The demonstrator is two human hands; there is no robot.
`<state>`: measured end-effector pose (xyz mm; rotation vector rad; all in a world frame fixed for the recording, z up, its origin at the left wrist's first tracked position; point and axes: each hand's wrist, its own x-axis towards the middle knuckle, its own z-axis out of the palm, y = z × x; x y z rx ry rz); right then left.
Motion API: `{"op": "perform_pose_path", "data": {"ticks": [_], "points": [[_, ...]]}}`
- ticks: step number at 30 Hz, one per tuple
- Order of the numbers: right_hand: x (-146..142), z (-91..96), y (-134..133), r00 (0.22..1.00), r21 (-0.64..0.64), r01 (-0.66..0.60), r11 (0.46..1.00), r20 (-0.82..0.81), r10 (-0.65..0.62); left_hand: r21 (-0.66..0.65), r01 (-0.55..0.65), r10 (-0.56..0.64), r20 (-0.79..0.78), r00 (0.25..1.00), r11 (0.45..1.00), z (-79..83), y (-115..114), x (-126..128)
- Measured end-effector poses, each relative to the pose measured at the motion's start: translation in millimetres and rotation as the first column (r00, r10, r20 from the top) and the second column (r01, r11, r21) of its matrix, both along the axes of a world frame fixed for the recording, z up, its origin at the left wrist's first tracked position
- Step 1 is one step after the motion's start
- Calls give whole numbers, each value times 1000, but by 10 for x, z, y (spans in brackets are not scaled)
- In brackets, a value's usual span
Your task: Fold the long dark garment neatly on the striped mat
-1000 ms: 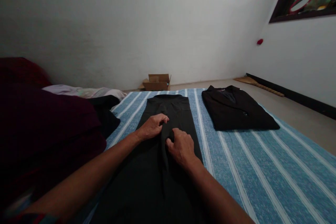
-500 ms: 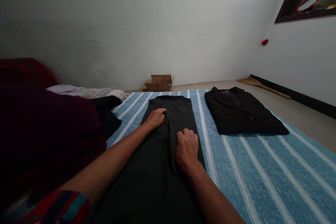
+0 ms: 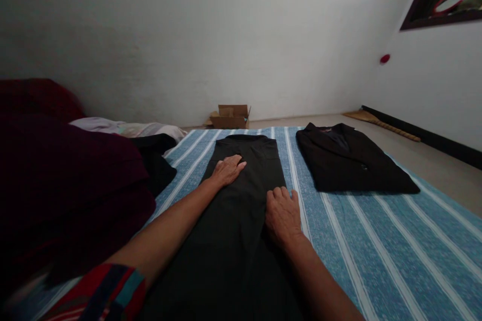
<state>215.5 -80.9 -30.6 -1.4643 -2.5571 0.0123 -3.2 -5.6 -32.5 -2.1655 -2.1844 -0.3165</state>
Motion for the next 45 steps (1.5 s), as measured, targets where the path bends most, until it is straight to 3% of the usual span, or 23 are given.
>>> {"op": "perform_pose_path", "data": {"ticks": [3, 5, 8, 10, 13, 18, 24, 28, 32, 37, 41, 45], "points": [[174, 52, 62, 995, -84, -91, 992, 37, 94, 7, 11, -11, -8, 1000, 1000, -25, -23, 11], [280, 156, 97, 993, -125, -73, 989, 78, 83, 11, 15, -15, -8, 1000, 1000, -42, -33, 18], [296, 333, 109, 996, -59, -89, 994, -6, 89, 12, 16, -16, 3, 1000, 1000, -64, -26, 21], [191, 364, 87, 971, 28, -202, 979, -125, 204, -7, 11, -11, 13, 1000, 1000, -74, -3, 12], [-18, 196, 37, 919, 56, -340, 939, -193, 344, -78, -5, 7, 29, 1000, 997, -76, 59, -18], [-102, -200, -9, 959, -114, -262, 958, -137, 246, -190, -29, 40, 53, 998, 981, -57, 211, -58], [-38, -211, -7, 968, -132, -244, 961, -98, 232, -196, -67, 77, 48, 996, 978, -11, 282, -27], [-31, -231, 17, 973, -146, -225, 963, -80, 215, -151, -73, 76, 19, 997, 986, 129, 143, 41], [-7, -255, 31, 975, -158, -221, 962, -48, 216, -210, 12, -7, 25, 1000, 978, 340, -355, 186], [18, -248, 19, 979, -167, -197, 966, 11, 202, -337, 239, -202, 143, 969, 911, 508, -1537, 460], [25, -241, 22, 983, -179, -177, 968, 24, 184, -359, 260, -214, 163, 963, 896, 424, -2363, 591], [27, -185, 16, 984, -177, -159, 971, 52, 170, -330, 270, -239, 131, 962, 905, 252, -2636, 576]]}}
